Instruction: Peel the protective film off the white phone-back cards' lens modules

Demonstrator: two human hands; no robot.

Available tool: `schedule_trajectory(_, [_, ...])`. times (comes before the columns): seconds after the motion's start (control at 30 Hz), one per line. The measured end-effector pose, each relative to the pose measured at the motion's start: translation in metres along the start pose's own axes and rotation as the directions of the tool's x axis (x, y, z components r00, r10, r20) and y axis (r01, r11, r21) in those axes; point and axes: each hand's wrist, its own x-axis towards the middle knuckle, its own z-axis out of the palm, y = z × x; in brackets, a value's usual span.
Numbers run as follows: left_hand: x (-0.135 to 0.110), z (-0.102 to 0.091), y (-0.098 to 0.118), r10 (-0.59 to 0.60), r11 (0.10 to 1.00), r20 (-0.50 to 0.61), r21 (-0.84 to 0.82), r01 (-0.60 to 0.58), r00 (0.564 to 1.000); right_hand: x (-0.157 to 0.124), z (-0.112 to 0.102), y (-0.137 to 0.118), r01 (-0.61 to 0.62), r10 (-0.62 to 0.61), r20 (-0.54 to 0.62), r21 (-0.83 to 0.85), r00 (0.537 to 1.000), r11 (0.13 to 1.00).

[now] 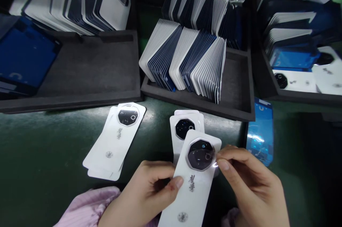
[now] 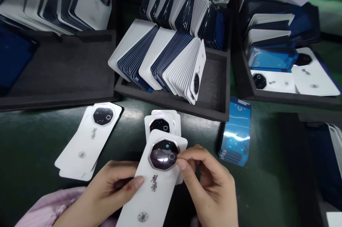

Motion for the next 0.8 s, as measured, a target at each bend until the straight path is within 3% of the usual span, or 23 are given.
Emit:
schedule_trajectory(0.47, [0.001, 0.000, 0.001, 0.028, 1.000, 0.025, 0.006, -0.029, 0.999, -0.002, 0.000, 0.004, -0.016, 0.015, -0.038, -0.032, 0.999, 0.999])
schedule_trajectory(0.8, [-0.002, 0.002, -0.001, 0.113, 0.980, -0.007, 0.165, -0.111, 0.994, -0.002, 0.012, 0.015, 0.092, -0.140, -0.199, -0.233, 0.970, 0.968])
